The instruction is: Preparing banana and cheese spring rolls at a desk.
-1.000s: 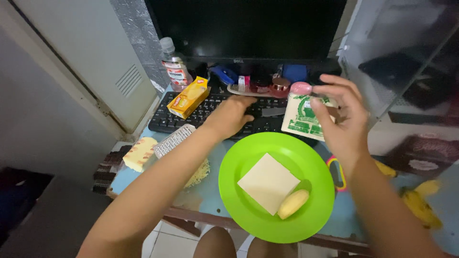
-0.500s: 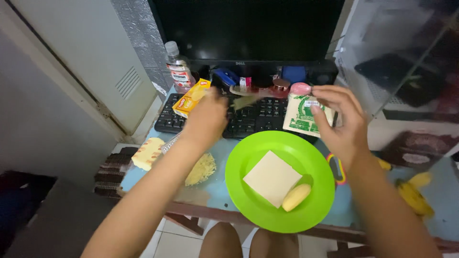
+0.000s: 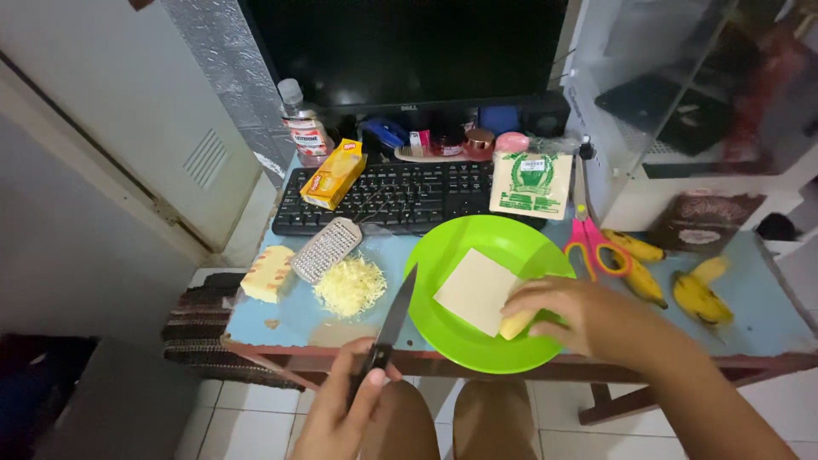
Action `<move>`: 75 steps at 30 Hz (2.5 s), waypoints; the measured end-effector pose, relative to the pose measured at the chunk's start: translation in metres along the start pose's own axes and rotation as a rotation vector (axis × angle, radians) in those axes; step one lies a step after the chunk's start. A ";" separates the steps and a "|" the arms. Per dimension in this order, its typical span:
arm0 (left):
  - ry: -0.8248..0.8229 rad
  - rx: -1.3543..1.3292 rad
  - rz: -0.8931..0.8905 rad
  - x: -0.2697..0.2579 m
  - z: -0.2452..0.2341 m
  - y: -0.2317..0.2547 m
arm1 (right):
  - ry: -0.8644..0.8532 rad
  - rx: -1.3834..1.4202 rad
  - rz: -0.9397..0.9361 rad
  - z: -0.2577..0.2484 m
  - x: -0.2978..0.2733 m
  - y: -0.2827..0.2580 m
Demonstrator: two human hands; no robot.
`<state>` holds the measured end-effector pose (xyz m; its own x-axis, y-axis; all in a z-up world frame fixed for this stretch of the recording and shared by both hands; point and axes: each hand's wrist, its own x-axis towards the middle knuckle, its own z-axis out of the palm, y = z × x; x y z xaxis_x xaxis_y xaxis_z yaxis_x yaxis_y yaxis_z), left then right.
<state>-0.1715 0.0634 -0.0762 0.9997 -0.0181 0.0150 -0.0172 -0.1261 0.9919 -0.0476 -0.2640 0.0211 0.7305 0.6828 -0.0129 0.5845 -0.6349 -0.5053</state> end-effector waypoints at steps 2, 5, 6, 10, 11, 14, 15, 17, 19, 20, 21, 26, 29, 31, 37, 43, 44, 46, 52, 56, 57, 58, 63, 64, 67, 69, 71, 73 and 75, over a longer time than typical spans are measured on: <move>0.019 -0.115 -0.021 -0.007 0.011 -0.016 | -0.010 -0.020 0.024 0.003 0.002 -0.003; 0.049 -0.268 -0.055 -0.008 0.023 -0.021 | -0.016 -0.067 0.003 0.011 0.008 0.013; 0.058 -0.307 -0.078 -0.008 0.026 -0.019 | -0.020 -0.088 -0.035 0.015 0.009 0.021; 0.093 -0.283 -0.086 -0.001 0.037 -0.008 | 0.087 0.006 0.023 0.017 0.003 0.010; 0.119 -0.201 -0.054 0.000 0.040 0.000 | 0.251 0.205 0.097 0.022 0.003 0.009; 0.142 -0.032 -0.003 0.003 0.051 0.026 | 0.519 0.677 0.227 0.060 0.003 0.027; 0.137 0.056 0.017 0.004 0.056 0.035 | 0.622 0.952 0.284 0.076 0.004 0.037; 0.113 0.104 -0.018 0.006 0.062 0.056 | 0.628 1.137 0.370 0.077 0.005 0.016; 0.083 0.155 -0.059 0.005 0.067 0.069 | 0.633 1.324 0.466 0.077 0.002 -0.003; 0.095 0.250 0.052 0.004 0.069 0.071 | 0.627 1.393 0.438 0.077 0.000 -0.011; 0.107 0.347 0.163 0.003 0.070 0.074 | 0.620 1.463 0.408 0.076 -0.002 -0.020; 0.085 0.481 0.275 -0.001 0.074 0.090 | 0.676 1.425 0.345 0.084 -0.003 -0.025; 0.056 0.526 0.179 0.000 0.075 0.099 | 0.700 1.457 0.320 0.089 0.000 -0.023; 0.048 0.549 0.155 0.000 0.075 0.102 | 0.713 1.472 0.321 0.090 0.001 -0.025; 0.040 0.562 0.160 0.000 0.076 0.106 | 0.718 1.506 0.295 0.089 0.001 -0.031; 0.027 0.601 0.098 0.001 0.081 0.107 | 0.742 1.514 0.239 0.090 0.002 -0.034; 0.038 0.535 0.145 0.002 0.083 0.098 | 0.750 1.521 0.240 0.089 0.002 -0.035; 0.049 0.470 0.190 0.003 0.089 0.084 | 0.759 1.531 0.244 0.089 0.001 -0.038; 0.084 0.350 0.318 0.007 0.098 0.079 | 0.826 1.432 0.270 0.087 -0.008 -0.039; 0.037 0.356 0.298 0.011 0.106 0.083 | 0.875 1.409 0.240 0.084 -0.017 -0.039; 0.028 0.367 0.294 0.013 0.108 0.083 | 0.884 1.412 0.250 0.082 -0.019 -0.040; 0.024 0.366 0.295 0.013 0.110 0.082 | 0.888 1.412 0.252 0.083 -0.021 -0.038; -0.006 0.425 0.258 0.015 0.119 0.088 | 0.918 1.482 0.279 0.085 -0.026 -0.030; -0.007 0.425 0.259 0.016 0.121 0.091 | 0.920 1.481 0.280 0.086 -0.026 -0.027; -0.030 0.488 0.190 0.018 0.123 0.098 | 0.935 1.499 0.314 0.089 -0.027 -0.021; -0.043 0.549 0.184 0.021 0.124 0.097 | 0.933 1.494 0.251 0.090 -0.028 -0.021; -0.045 0.561 0.183 0.022 0.126 0.099 | 0.920 1.497 0.229 0.092 -0.028 -0.016; -0.045 0.573 0.184 0.024 0.126 0.100 | 0.906 1.499 0.204 0.095 -0.027 -0.013; -0.051 0.584 0.167 0.026 0.125 0.099 | 0.912 1.520 0.266 0.096 -0.026 -0.012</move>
<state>-0.1491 -0.0734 0.0068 0.9810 -0.1303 0.1436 -0.1939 -0.6406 0.7430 -0.1077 -0.2393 -0.0557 0.9936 -0.1007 -0.0515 0.0101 0.5322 -0.8466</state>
